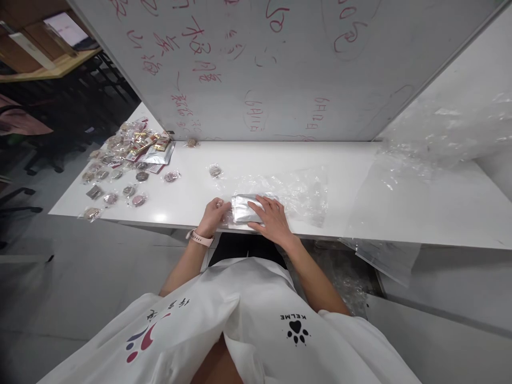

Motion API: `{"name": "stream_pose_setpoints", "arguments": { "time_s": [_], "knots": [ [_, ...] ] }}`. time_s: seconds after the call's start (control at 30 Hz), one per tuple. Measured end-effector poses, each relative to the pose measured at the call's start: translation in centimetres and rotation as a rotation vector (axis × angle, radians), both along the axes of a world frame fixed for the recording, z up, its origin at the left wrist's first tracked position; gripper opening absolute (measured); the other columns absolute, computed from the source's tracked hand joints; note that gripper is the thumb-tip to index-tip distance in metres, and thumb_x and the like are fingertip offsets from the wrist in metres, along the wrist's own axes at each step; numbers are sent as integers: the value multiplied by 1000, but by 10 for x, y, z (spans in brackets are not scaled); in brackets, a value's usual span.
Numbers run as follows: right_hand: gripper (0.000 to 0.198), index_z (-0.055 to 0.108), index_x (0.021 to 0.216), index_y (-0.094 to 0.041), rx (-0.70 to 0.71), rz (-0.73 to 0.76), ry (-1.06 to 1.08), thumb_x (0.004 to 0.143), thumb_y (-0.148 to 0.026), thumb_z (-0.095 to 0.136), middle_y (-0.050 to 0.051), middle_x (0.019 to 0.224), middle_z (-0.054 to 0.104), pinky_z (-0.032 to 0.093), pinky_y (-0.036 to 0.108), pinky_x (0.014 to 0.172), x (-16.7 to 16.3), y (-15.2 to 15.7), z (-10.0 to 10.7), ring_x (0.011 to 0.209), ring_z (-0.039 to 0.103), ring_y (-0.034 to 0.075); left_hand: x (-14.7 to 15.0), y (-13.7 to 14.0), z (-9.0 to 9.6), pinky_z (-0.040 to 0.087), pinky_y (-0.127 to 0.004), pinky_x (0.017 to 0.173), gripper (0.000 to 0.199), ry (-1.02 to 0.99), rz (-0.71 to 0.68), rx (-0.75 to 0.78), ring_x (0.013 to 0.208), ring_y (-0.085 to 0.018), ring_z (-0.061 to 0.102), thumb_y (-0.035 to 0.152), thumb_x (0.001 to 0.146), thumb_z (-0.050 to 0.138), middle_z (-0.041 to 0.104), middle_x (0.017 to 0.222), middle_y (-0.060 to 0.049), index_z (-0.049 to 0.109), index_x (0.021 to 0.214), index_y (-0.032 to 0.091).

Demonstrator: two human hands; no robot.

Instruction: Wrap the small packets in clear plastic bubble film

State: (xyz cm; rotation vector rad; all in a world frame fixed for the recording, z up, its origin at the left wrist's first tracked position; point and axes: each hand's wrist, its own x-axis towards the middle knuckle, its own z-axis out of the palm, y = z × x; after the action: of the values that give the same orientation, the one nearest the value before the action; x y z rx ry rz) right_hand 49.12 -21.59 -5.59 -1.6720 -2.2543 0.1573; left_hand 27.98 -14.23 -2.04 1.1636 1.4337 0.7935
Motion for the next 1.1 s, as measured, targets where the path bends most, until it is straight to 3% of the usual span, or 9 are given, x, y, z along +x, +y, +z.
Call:
{"name": "stream_pose_setpoints", "arguments": {
  "time_s": [0.13, 0.27, 0.4, 0.53, 0.7, 0.83, 0.93, 1.0, 1.1],
  "knots": [
    [60, 39, 152, -31, 3, 21, 14, 98, -57, 46, 7, 159, 36, 25, 51, 115, 2, -2, -1, 144, 31, 30, -10, -2, -2, 28, -20, 46, 44, -308, 182, -108, 42, -6, 42, 25, 63, 80, 53, 59, 10, 50, 95, 19],
    [58, 41, 151, -32, 2, 24, 36, 97, -55, 48, 6, 158, 36, 25, 52, 115, 2, -2, -4, 144, 31, 30, 10, -18, -5, 51, -26, 73, 42, -352, 94, 163, 75, -14, 68, 36, 80, 73, 74, 87, -5, 51, 112, 18],
    [57, 44, 149, -29, 11, 29, 79, 98, -54, 47, 7, 158, 38, 24, 52, 115, 2, 2, -2, 145, 31, 30, 34, -41, -20, 44, -45, 108, 46, -42, -285, 531, 126, -25, 60, 44, 95, 55, 64, 133, -15, 47, 134, 19],
    [44, 55, 139, -24, 105, 24, 237, 100, -43, 46, 10, 149, 49, 31, 46, 113, 0, -14, 1, 138, 43, 26, 33, -50, -40, 26, -53, 123, 65, 452, -543, 887, 148, -28, 34, 42, 98, 51, 44, 154, -15, 27, 154, 19],
    [30, 69, 87, -20, 319, -640, 362, 97, -42, 51, 9, 94, 68, 42, 42, 93, 13, -67, -7, 96, 61, 24, 28, -47, -50, 31, -48, 123, 58, 639, -577, 1049, 150, -23, 29, 31, 102, 44, 42, 156, -12, 24, 156, 21],
    [63, 57, 128, -15, 236, -1072, 414, 83, -59, 63, 11, 104, 65, 42, 48, 93, 48, -73, -3, 88, 58, 25, 29, -45, -50, 32, -47, 122, 57, 638, -555, 1069, 149, -22, 32, 29, 101, 46, 45, 154, -11, 29, 154, 22],
    [107, 28, 153, -17, 104, -1122, 635, 68, -60, 77, 10, 111, 64, 47, 48, 91, 75, -47, 6, 84, 60, 22, 29, -44, -49, 34, -48, 121, 55, 632, -568, 1050, 148, -23, 34, 30, 101, 45, 46, 153, -11, 31, 153, 23],
    [106, 31, 152, -19, 134, -1081, 911, 65, -54, 80, 6, 105, 65, 52, 44, 86, 87, -30, 10, 82, 62, 19, 28, -43, -48, 35, -49, 120, 53, 623, -574, 1033, 147, -23, 36, 31, 101, 45, 47, 153, -11, 33, 152, 23],
    [87, 43, 139, -20, 409, -1076, 1389, 64, -43, 82, 0, 94, 64, 58, 35, 81, 91, -23, 9, 80, 64, 13, 28, -43, -48, 34, -50, 120, 51, 608, -573, 1009, 146, -24, 38, 31, 101, 45, 48, 152, -11, 36, 151, 23]
  ]
}}
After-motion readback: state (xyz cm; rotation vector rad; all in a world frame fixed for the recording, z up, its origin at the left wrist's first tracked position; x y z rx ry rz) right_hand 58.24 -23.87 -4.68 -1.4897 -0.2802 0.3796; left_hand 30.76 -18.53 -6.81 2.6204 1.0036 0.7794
